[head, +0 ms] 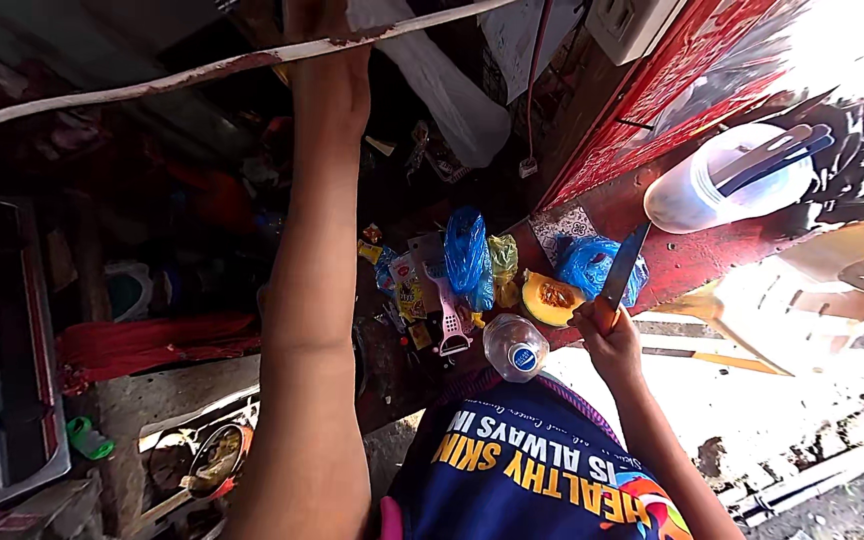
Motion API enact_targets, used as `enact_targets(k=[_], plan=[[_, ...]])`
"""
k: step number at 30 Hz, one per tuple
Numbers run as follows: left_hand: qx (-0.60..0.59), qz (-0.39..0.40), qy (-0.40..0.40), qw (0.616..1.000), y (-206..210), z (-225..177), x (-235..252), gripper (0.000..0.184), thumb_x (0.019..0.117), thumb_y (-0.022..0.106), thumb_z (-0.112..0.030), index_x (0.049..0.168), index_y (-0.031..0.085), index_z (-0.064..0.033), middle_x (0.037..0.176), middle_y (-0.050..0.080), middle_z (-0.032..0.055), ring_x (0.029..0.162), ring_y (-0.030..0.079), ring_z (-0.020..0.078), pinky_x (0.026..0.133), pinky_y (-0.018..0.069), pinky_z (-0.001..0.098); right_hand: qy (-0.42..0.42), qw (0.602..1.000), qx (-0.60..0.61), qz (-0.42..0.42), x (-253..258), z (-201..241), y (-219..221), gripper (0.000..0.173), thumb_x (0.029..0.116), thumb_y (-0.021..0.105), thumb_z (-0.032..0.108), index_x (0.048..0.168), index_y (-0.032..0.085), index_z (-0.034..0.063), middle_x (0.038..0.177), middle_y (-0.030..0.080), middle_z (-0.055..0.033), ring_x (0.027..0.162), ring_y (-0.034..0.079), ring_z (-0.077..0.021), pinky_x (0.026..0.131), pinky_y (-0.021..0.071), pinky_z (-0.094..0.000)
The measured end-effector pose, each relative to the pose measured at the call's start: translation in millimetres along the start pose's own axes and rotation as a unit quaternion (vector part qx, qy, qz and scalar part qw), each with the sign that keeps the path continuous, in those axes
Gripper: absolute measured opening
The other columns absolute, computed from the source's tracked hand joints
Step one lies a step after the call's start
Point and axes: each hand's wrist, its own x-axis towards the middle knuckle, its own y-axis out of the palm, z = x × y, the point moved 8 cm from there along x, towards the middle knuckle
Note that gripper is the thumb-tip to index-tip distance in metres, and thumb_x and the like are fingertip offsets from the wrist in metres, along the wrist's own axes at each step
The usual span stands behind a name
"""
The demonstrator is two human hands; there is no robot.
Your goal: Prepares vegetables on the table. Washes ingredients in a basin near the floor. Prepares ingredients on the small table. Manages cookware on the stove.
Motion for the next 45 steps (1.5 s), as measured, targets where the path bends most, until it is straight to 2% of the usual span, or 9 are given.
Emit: enact_targets(k=[4, 9, 14, 18, 23, 29, 33, 42, 45], plan=[[-0.070, -0.060, -0.160, 0.983, -33, 27, -87, 0.022, 0.1103, 0.035, -0.011, 0.130, 0.046, -0.0097, 0.105, 0.064, 0.0031, 0.094, 0.066, 0.0118, 0.087, 0.0586, 0.0307, 0.001, 1.000, 0.002, -0.013, 1, 0, -7, 0.020, 0.0934, 0.058, 0.008, 0.106, 0.059, -0.0078, 0.089, 0.068, -0.0016, 0.077, 0.065, 0.0034, 0.069, 0.0530, -0.0136], [0.106, 0.097, -0.303, 0.942, -41, 109, -218, 0.042, 0.1048, 0.047, -0.011, 0.146, 0.040, -0.0175, 0.117, 0.063, 0.0015, 0.098, 0.065, 0.0115, 0.085, 0.0581, 0.0337, 0.007, 1.000, -0.008, -0.009, 3, -3, -4, 0.021, 0.0938, 0.058, 0.010, 0.106, 0.059, -0.0064, 0.087, 0.068, -0.0013, 0.076, 0.065, 0.0019, 0.068, 0.0531, -0.0157], [0.378, 0.289, -0.347, 0.808, -35, 172, -268, 0.073, 0.1007, 0.062, -0.008, 0.161, 0.021, -0.0060, 0.108, 0.063, 0.0263, 0.089, 0.063, 0.0335, 0.081, 0.0539, 0.0488, -0.011, 1.000, -0.025, 0.006, 3, 3, 2, 0.021, 0.0932, 0.059, 0.009, 0.105, 0.058, -0.0086, 0.086, 0.066, -0.0031, 0.076, 0.064, 0.0019, 0.071, 0.0528, -0.0157], [0.494, 0.381, -0.242, 0.743, -3, 185, -266, 0.048, 0.0979, 0.064, -0.001, 0.145, 0.052, 0.0029, 0.129, 0.064, 0.0294, 0.120, 0.063, 0.0425, 0.107, 0.0474, 0.0551, -0.011, 1.000, -0.024, 0.002, 1, 1, 1, 0.020, 0.0928, 0.058, 0.008, 0.104, 0.059, -0.0087, 0.086, 0.066, -0.0031, 0.076, 0.063, 0.0023, 0.070, 0.0522, -0.0145], [0.542, 0.502, -0.138, 0.660, 40, 209, -272, 0.028, 0.1002, 0.055, 0.001, 0.121, 0.073, -0.0038, 0.122, 0.065, 0.0267, 0.109, 0.067, 0.0428, 0.093, 0.0540, 0.0576, 0.006, 0.998, -0.055, -0.002, 6, -3, -4, 0.021, 0.0930, 0.059, 0.009, 0.104, 0.059, -0.0085, 0.085, 0.066, -0.0053, 0.074, 0.064, -0.0001, 0.069, 0.0529, -0.0169], [0.528, 0.521, -0.054, 0.668, 67, 220, -257, 0.019, 0.0996, 0.064, -0.011, 0.111, 0.076, 0.0000, 0.119, 0.063, 0.0269, 0.116, 0.062, 0.0420, 0.099, 0.0519, 0.0524, -0.018, 0.998, -0.057, 0.037, 40, -4, 11, 0.023, 0.0935, 0.063, 0.010, 0.107, 0.060, -0.0076, 0.093, 0.066, -0.0106, 0.078, 0.062, -0.0069, 0.072, 0.0528, -0.0254], [0.470, 0.499, -0.079, 0.724, 69, 190, -235, 0.029, 0.1015, 0.065, -0.020, 0.113, 0.073, 0.0056, 0.103, 0.067, 0.0252, 0.099, 0.067, 0.0378, 0.091, 0.0544, 0.0502, -0.016, 0.999, -0.035, 0.033, 49, -7, 17, 0.025, 0.0930, 0.062, 0.011, 0.109, 0.061, -0.0087, 0.098, 0.068, -0.0119, 0.083, 0.064, -0.0073, 0.076, 0.0540, -0.0246], [0.449, 0.422, 0.018, 0.788, 71, 164, -188, 0.017, 0.0847, 0.078, -0.002, 0.094, 0.067, 0.0076, 0.091, 0.065, 0.0225, 0.084, 0.068, 0.0340, 0.079, 0.0579, 0.0454, 0.020, 1.000, 0.005, 0.016, 41, -25, 10, 0.022, 0.0913, 0.061, 0.013, 0.103, 0.060, -0.0052, 0.092, 0.068, -0.0035, 0.080, 0.065, -0.0017, 0.073, 0.0543, -0.0194], [0.468, 0.492, 0.007, 0.734, 79, 181, -202, 0.013, 0.0869, 0.079, -0.010, 0.088, 0.073, 0.0014, 0.091, 0.065, 0.0196, 0.092, 0.066, 0.0344, 0.085, 0.0551, 0.0487, 0.018, 1.000, 0.006, 0.010, 41, -23, 9, 0.020, 0.0917, 0.060, 0.012, 0.102, 0.060, -0.0050, 0.092, 0.068, -0.0030, 0.080, 0.065, -0.0009, 0.072, 0.0546, -0.0184]])
